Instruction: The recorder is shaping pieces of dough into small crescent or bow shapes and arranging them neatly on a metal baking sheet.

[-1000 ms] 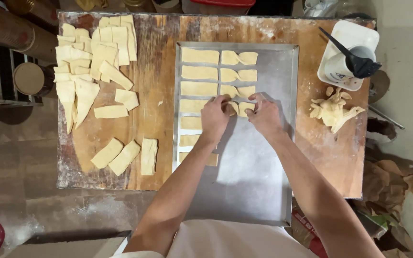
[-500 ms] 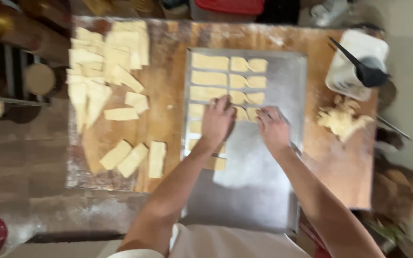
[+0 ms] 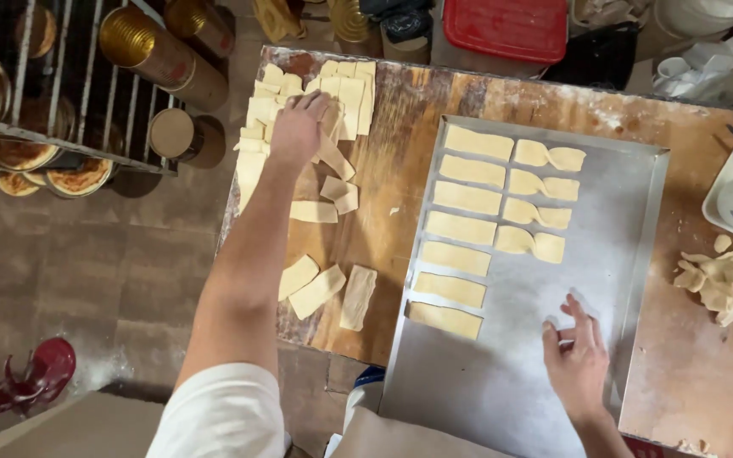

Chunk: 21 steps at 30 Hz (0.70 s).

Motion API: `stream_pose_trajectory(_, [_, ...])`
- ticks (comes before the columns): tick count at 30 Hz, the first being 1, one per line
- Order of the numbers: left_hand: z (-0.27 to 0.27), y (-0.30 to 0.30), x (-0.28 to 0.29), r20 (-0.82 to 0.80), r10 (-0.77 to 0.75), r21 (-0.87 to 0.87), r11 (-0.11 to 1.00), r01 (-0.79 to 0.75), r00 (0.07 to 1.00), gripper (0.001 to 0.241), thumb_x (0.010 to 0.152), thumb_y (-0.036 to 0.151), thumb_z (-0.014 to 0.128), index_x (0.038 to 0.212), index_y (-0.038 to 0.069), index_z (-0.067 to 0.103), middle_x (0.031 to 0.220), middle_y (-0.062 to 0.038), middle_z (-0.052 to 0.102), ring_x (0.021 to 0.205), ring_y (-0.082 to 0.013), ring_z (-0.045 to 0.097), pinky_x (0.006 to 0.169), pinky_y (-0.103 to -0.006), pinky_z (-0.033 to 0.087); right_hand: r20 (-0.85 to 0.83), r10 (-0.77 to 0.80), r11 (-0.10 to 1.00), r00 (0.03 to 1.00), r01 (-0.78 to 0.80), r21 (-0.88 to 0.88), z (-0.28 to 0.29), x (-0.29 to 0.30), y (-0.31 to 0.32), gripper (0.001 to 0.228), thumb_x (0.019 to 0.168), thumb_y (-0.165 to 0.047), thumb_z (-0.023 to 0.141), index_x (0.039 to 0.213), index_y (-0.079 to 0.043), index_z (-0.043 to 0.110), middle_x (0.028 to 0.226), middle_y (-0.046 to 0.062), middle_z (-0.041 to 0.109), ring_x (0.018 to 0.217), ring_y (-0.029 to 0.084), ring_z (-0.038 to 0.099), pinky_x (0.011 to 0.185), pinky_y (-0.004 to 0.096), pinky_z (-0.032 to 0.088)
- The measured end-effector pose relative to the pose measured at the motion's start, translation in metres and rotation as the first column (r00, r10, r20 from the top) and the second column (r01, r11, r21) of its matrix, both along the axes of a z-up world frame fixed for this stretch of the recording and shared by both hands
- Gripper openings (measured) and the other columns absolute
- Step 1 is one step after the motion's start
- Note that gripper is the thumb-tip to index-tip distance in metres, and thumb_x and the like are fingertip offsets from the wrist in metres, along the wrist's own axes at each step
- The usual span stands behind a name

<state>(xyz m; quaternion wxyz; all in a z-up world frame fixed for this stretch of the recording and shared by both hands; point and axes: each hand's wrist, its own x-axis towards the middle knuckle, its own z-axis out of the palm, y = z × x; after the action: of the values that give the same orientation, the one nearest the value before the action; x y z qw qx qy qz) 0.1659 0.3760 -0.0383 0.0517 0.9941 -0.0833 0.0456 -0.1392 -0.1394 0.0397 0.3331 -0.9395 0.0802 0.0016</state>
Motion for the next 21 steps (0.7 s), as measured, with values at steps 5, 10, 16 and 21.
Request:
stream_pose_trajectory(5, [0.045,-0.039,0.020,-0.359,0.071,0.199,0.980,0.002,0.931,0.072,0.086,0.038,0.078,0.147,0.016,0.048,0.138,-0.012,0.055,0.131,-0.0314,0.051,0.111,-0.0489,0.044,-0.040,0.005,0.998,0.999,-0.002,0.070,-0.002,-0.013,0.026,0.063,0.089,-0.009,0.069,0.148,-0.001,0.050,0.126,0.016,0.066,0.075,0.018,0.069,0.059,0.030,0.057])
stream_pose_trajectory(10, [0.062,-0.028,0.029,-0.488,0.103,0.196,0.981,-0.006,0.867,0.076,0.084,0.042,0.080,0.149,0.017,0.047,0.140,-0.014,0.053,0.130,-0.0291,0.054,0.110,-0.0427,0.050,-0.081,-0.036,0.994,0.996,0.044,0.095,0.002,-0.018,0.038,0.065,0.087,-0.008,0.069,0.148,-0.002,0.049,0.128,0.014,0.067,0.074,0.019,0.069,0.060,0.032,0.057])
stream_pose_trajectory(16, [0.045,-0.013,0.040,-0.491,-0.054,0.135,0.981,0.137,0.869,0.071,0.081,0.044,0.086,0.134,0.009,0.053,0.118,-0.011,0.068,0.118,-0.0285,0.062,0.108,-0.0472,0.045,-0.118,-0.091,0.986,0.989,0.106,0.128,0.001,-0.023,0.044,0.067,0.087,-0.008,0.068,0.150,-0.003,0.046,0.132,0.014,0.065,0.074,0.018,0.069,0.060,0.032,0.059])
stream_pose_trajectory(21, [0.059,-0.004,0.027,-0.482,-0.136,-0.086,0.991,0.107,0.865,0.043,0.080,0.030,0.087,0.113,0.008,0.069,0.109,-0.011,0.071,0.104,-0.0312,0.066,0.094,-0.0449,0.052,-0.164,-0.098,0.987,0.981,0.117,0.110,-0.003,-0.023,0.050,0.068,0.087,-0.008,0.069,0.151,-0.003,0.044,0.131,0.015,0.064,0.074,0.017,0.069,0.061,0.032,0.060])
